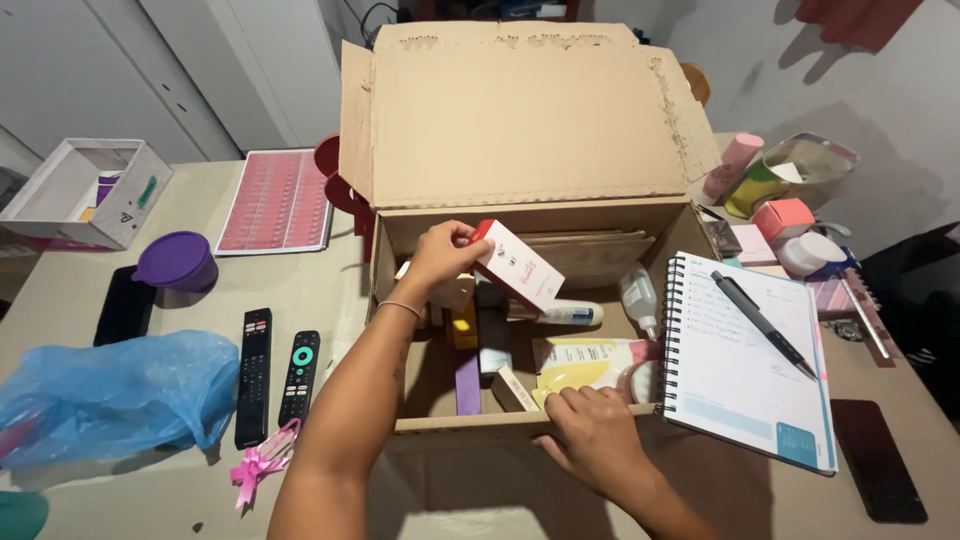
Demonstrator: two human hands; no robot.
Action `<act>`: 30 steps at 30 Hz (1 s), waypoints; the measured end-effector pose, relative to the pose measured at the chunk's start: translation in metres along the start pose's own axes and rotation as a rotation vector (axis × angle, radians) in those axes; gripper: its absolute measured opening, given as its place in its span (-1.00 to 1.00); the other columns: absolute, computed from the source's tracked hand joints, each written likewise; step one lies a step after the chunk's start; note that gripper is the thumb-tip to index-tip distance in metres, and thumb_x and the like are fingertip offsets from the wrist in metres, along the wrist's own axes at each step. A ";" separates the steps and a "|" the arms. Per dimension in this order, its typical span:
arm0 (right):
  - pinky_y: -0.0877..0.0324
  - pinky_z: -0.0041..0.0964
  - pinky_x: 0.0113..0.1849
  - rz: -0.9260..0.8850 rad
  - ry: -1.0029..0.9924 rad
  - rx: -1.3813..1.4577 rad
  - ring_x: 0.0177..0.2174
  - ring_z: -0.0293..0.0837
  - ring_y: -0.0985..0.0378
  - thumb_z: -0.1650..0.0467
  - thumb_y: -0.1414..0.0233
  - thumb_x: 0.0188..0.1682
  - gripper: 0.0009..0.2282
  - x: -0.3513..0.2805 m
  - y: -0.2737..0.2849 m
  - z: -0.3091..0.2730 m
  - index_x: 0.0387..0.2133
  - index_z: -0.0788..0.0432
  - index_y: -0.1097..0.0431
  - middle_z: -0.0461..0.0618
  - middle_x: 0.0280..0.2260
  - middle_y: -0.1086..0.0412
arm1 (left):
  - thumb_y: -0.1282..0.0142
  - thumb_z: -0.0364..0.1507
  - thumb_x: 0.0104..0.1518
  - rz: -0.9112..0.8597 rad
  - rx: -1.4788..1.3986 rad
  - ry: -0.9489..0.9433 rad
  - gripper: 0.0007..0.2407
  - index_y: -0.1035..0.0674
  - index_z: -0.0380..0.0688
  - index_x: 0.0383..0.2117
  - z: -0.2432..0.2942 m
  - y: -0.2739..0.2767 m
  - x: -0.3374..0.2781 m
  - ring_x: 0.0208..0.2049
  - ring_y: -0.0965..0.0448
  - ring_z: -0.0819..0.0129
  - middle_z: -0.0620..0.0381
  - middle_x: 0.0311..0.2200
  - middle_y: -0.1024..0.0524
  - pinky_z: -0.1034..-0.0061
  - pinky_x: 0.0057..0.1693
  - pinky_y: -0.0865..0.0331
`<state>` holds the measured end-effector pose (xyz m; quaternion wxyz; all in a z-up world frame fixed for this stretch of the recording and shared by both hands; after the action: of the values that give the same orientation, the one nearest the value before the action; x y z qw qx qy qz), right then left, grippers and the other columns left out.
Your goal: The person unpacks various cosmetic and skincare items from a cardboard box, including boxes and jars. They handle each item, read the labels, and write down information in a notebook using a pen. The items are then placed on the table or back into the box.
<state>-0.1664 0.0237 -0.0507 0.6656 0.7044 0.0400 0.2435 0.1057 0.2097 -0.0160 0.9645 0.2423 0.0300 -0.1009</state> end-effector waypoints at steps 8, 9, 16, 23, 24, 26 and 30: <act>-0.30 -0.03 -0.36 -0.011 0.004 0.007 -0.44 0.02 -0.43 0.09 -0.36 -0.30 -0.57 0.000 0.001 0.000 -0.46 0.03 -0.29 -0.08 -0.48 -0.37 | -0.30 -0.19 -0.10 -0.080 0.001 0.027 -0.70 -0.66 0.00 -0.27 0.011 0.003 -0.011 -0.29 -0.59 0.55 0.27 -0.30 -0.63 0.61 -0.15 -0.53; -0.30 -0.04 -0.37 -0.011 0.005 0.009 -0.44 0.02 -0.43 0.08 -0.35 -0.29 -0.57 0.000 0.001 0.000 -0.46 0.03 -0.28 -0.08 -0.48 -0.37 | -0.30 -0.21 -0.09 -0.089 -0.010 0.008 -0.71 -0.66 -0.01 -0.26 0.010 0.003 -0.011 -0.31 -0.60 0.55 0.25 -0.31 -0.64 0.62 -0.17 -0.56; -0.30 -0.03 -0.36 0.008 0.019 -0.009 -0.44 0.03 -0.42 0.09 -0.34 -0.30 -0.57 0.001 0.003 -0.001 -0.47 0.04 -0.27 -0.08 -0.48 -0.36 | -0.23 -0.29 -0.15 -0.307 0.292 -0.108 -0.68 -0.63 -0.02 -0.22 0.031 0.010 -0.036 -0.34 -0.61 0.45 0.18 -0.29 -0.67 0.55 -0.34 -0.44; -0.31 -0.04 -0.38 0.016 0.015 -0.014 -0.46 0.02 -0.42 0.12 -0.35 -0.32 -0.58 0.001 0.002 -0.001 -0.49 0.04 -0.26 -0.08 -0.50 -0.35 | -0.33 -0.21 -0.20 -0.426 0.852 0.039 -0.46 -0.55 0.16 0.05 0.032 0.025 -0.067 -0.07 -0.59 0.25 0.17 -0.08 -0.61 0.35 -0.05 -0.46; -0.31 -0.04 -0.39 0.021 0.017 -0.019 -0.47 0.01 -0.41 0.12 -0.35 -0.32 -0.58 0.001 0.001 -0.001 -0.49 0.04 -0.26 -0.09 -0.50 -0.34 | -0.38 -0.16 -0.25 -0.399 0.970 0.071 -0.42 -0.55 0.28 0.06 0.019 0.025 -0.064 0.03 -0.56 0.29 0.27 -0.01 -0.58 0.38 0.03 -0.46; -0.30 -0.05 -0.40 0.035 0.011 -0.032 -0.47 0.02 -0.42 0.12 -0.35 -0.35 -0.58 0.001 -0.001 0.000 -0.49 0.03 -0.26 -0.09 -0.50 -0.35 | -0.34 -0.20 -0.19 -0.402 1.095 0.072 -0.47 -0.52 0.20 0.02 0.006 0.019 -0.059 0.02 -0.56 0.27 0.22 -0.04 -0.57 0.37 0.02 -0.48; -0.29 -0.10 -0.45 0.057 0.001 -0.069 -0.48 -0.02 -0.44 0.12 -0.37 -0.38 -0.58 -0.001 -0.001 -0.001 -0.51 0.02 -0.26 -0.11 -0.52 -0.36 | -0.46 -0.28 -0.09 -0.458 1.387 0.132 -0.35 -0.39 0.13 0.20 -0.011 0.008 -0.057 0.13 -0.53 0.30 0.24 0.12 -0.48 0.38 0.08 -0.47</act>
<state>-0.1669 0.0241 -0.0523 0.6820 0.6819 0.0120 0.2641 0.0516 0.2323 -0.0161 0.5403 0.7904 0.0673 -0.2807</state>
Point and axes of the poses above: each hand's wrist, its own x-axis towards the middle knuckle, its own y-axis out of the back of the hand, z = x × y, the point moved 3 cm from there along x, towards the middle knuckle
